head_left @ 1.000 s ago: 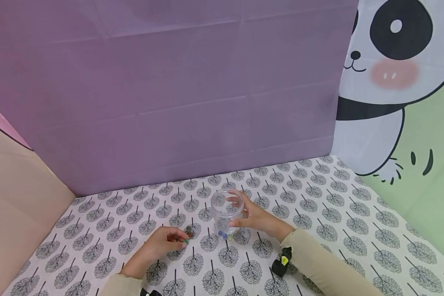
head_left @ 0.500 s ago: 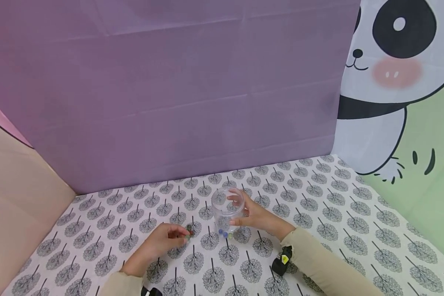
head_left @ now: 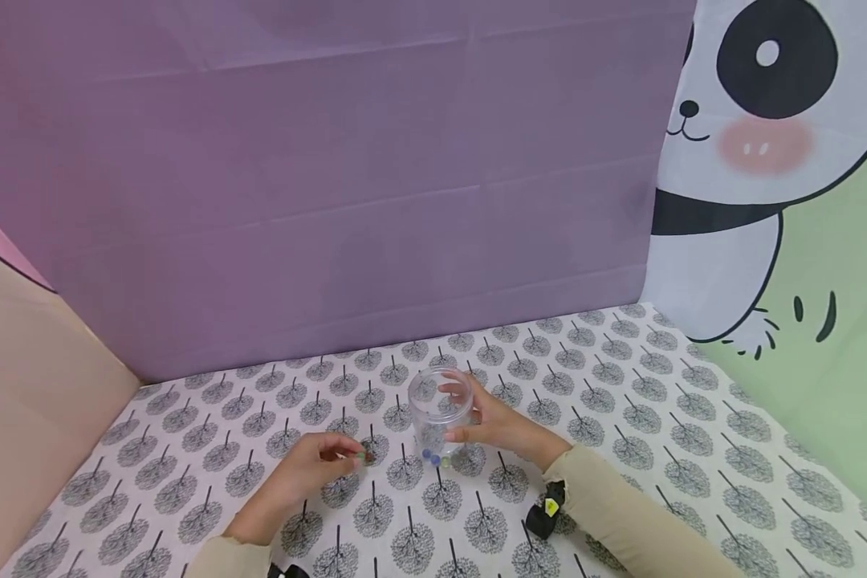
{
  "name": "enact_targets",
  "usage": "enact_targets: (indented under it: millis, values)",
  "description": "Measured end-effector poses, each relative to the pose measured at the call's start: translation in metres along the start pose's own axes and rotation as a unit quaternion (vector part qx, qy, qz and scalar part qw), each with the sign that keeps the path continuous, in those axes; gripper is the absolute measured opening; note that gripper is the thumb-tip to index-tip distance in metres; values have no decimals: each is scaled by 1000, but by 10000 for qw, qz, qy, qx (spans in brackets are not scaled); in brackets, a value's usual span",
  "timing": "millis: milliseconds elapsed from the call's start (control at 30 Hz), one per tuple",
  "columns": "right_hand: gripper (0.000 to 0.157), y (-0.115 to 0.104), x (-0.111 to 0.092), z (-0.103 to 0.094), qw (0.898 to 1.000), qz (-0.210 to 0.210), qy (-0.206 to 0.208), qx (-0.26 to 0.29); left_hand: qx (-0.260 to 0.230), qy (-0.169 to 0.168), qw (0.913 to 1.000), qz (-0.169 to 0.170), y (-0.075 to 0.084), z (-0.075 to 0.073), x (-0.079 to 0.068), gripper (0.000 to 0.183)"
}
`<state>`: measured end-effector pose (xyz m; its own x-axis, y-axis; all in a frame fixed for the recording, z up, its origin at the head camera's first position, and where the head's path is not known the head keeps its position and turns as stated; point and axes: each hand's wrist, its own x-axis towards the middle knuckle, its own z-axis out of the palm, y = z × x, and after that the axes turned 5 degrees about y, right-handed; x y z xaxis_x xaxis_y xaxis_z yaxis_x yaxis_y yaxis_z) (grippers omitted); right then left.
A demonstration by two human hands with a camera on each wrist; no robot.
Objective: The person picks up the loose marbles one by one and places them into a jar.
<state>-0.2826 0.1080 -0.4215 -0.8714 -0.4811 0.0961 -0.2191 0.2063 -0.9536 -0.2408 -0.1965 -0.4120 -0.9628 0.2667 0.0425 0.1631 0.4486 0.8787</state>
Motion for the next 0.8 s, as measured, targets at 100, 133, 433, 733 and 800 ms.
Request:
enact_targets:
  millis: [100,133,433,733,800]
  values:
    - [88,0,0,2,9999,2,-30,117,82,39,9999,70,3,-1,-3,25]
    - [88,1,0,3,9999,11,-38,152,125,47,9999,90,4,-1,-3,25]
    - [87,2,1,2,10000,-62,-52,6,238,166,9995,78,11,1,-1,26]
    - [91,1,2,0,10000,-4,-10,20,406,538,9977,0,26,3,3,23]
    - [91,1,1,0,10000,-18,-2,23,399,619,9973,-53,28,4,3,22]
